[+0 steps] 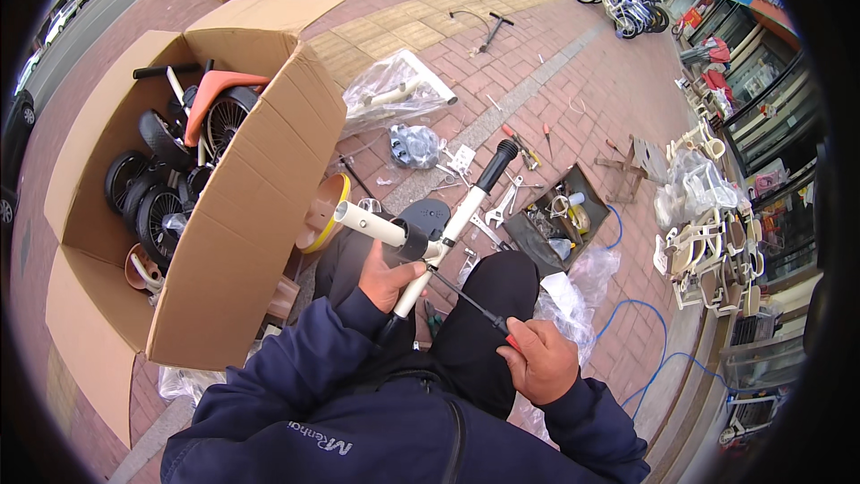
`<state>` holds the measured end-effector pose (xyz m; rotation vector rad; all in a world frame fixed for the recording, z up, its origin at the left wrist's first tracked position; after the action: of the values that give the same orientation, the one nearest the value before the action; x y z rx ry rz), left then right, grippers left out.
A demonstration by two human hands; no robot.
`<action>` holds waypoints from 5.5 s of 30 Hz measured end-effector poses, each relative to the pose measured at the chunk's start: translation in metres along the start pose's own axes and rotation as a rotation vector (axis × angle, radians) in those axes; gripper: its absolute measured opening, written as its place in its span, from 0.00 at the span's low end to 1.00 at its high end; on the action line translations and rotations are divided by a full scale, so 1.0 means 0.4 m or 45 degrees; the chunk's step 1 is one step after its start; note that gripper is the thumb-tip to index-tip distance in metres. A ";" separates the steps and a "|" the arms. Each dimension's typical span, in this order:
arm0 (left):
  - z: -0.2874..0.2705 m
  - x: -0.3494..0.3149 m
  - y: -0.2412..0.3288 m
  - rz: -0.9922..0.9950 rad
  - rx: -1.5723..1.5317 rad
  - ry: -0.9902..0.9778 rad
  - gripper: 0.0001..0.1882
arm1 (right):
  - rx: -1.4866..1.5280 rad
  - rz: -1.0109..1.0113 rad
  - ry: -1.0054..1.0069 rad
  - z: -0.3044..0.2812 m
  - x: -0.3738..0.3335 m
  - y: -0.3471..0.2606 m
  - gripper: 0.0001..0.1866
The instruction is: The person assembles a scooter by attaching a black circular component to a white handlebar using a red screwdriver. They then pack the assembled part and other scooter components into a cardboard box.
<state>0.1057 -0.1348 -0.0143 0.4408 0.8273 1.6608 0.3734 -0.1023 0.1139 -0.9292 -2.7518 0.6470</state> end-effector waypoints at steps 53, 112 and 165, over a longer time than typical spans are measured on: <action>0.127 -0.071 0.298 0.014 -0.034 -0.096 0.25 | 2.310 0.120 -0.377 0.081 0.088 -0.111 0.36; -0.024 -0.155 0.342 -0.152 0.318 -0.236 0.50 | 1.441 0.128 0.006 0.206 0.211 -0.113 0.17; -0.028 -0.147 0.366 -0.210 0.283 -0.259 0.44 | 0.947 -0.209 0.148 -0.011 0.163 0.023 0.14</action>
<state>0.0126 -0.2058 0.0917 0.6662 0.8746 1.3529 0.3280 -0.0545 0.1147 -0.5331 -2.1557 1.3842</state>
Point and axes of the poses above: each hand's wrist, its own x-axis towards the middle knuckle, its own z-axis out of the palm, y = z × x, the point moved 1 cm from there along x, towards the middle knuckle, and after that the axes turned 7 degrees about -y, right-handed, at the moved point
